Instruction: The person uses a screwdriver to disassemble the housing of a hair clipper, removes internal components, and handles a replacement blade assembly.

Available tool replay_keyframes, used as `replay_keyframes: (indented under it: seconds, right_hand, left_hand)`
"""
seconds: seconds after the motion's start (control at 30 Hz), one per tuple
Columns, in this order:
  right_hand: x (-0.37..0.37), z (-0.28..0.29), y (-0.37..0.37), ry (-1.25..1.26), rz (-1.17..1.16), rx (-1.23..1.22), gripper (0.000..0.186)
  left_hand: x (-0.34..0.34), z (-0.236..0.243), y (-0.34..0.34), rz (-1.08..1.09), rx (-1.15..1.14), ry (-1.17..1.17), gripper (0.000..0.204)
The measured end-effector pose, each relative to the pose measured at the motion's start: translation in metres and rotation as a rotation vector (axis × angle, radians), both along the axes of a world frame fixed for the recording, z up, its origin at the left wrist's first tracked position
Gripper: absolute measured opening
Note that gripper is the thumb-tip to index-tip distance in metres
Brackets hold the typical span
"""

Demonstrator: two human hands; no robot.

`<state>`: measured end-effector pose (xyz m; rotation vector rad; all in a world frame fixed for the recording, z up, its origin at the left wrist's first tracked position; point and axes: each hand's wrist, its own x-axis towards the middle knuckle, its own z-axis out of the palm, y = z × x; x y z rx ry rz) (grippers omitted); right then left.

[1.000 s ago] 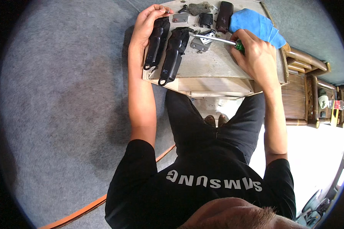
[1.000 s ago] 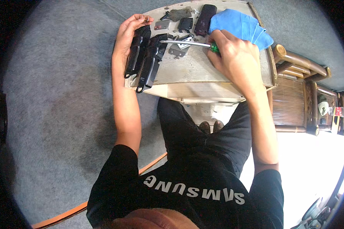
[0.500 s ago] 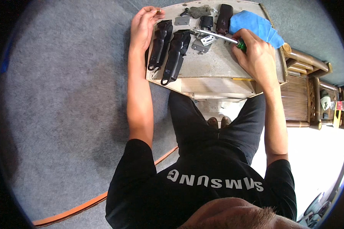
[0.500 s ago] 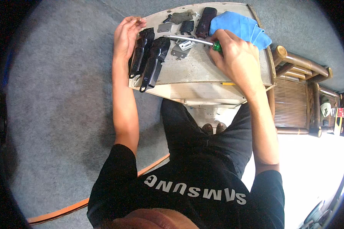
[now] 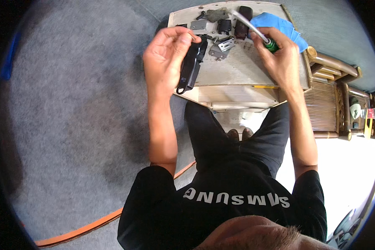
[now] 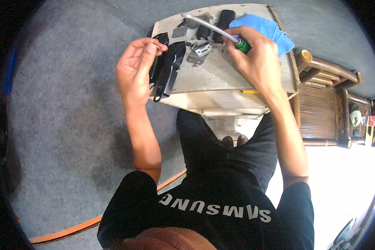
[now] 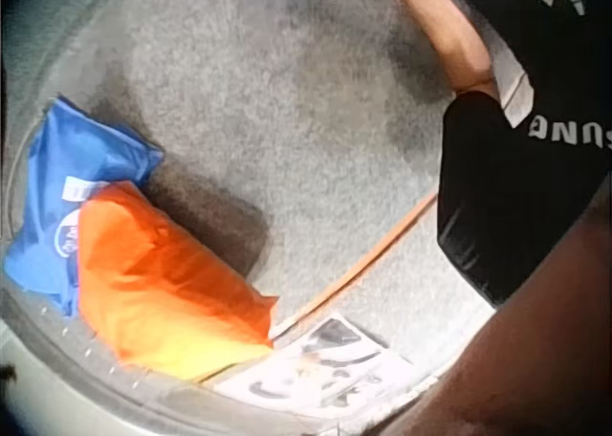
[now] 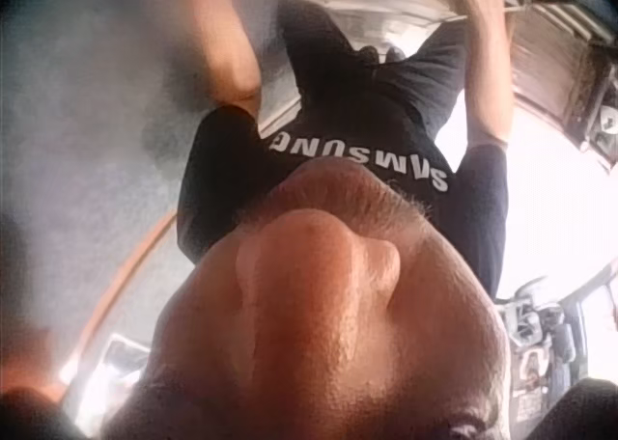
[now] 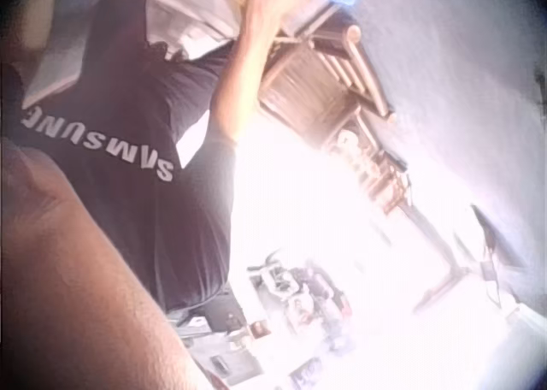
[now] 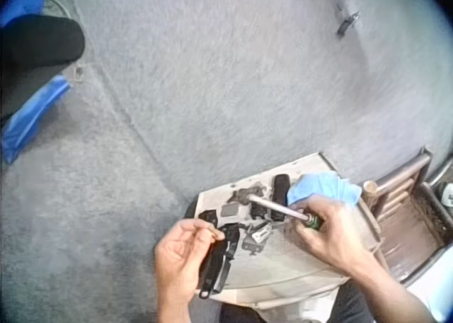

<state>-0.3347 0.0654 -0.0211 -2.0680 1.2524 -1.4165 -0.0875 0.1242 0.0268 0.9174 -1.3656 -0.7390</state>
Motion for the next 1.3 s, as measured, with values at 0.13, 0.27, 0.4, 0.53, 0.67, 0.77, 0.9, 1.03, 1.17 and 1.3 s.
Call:
replay_keyframes:
  seconds: [0.13,0.27,0.4,0.53,0.67,0.77,0.9,1.03,1.17,1.3]
  right_hand:
    - [0.03,0.016,0.016,-0.375,0.295,0.323,0.026]
    - [0.046,0.013,0.024,-0.576,0.461,0.493,0.026]
    - [0.046,0.008,0.023,-0.683,0.473,0.504,0.018]
    - [0.041,0.002,0.025,-0.505,0.505,0.43,0.015]
    - [0.045,-0.002,0.028,-0.184,0.527,0.132,0.018]
    - [0.046,-0.005,0.028,-0.209,0.582,0.102,0.017]
    - [0.041,-0.002,0.028,-0.185,0.613,0.079,0.019]
    - [0.042,-0.005,0.025,-0.172,0.716,0.084,0.021]
    - [0.042,-0.004,0.024,-0.164,0.69,0.055,0.022]
    - [0.039,0.003,0.026,-0.155,0.69,0.137,0.017]
  left_hand:
    - [-0.025,-0.01,0.007,0.068,-0.004,-0.026,0.015]
    - [-0.037,-0.021,0.003,0.112,-0.004,-0.08,0.014]
    - [-0.039,-0.025,0.007,0.139,0.004,-0.175,0.016]
    - [-0.036,-0.027,0.015,0.333,-0.076,-0.322,0.022]
    - [-0.007,-0.027,0.028,0.609,-0.074,-0.949,0.023]
    - [-0.013,-0.019,0.035,0.599,0.056,-0.967,0.026]
    - [-0.01,-0.02,0.027,0.598,0.061,-1.187,0.032]
    - [-0.014,-0.021,0.02,0.619,0.072,-1.207,0.033]
    - [-0.015,-0.023,0.015,0.65,0.036,-1.267,0.042]
    - [-0.019,-0.026,0.015,0.646,0.038,-1.327,0.048]
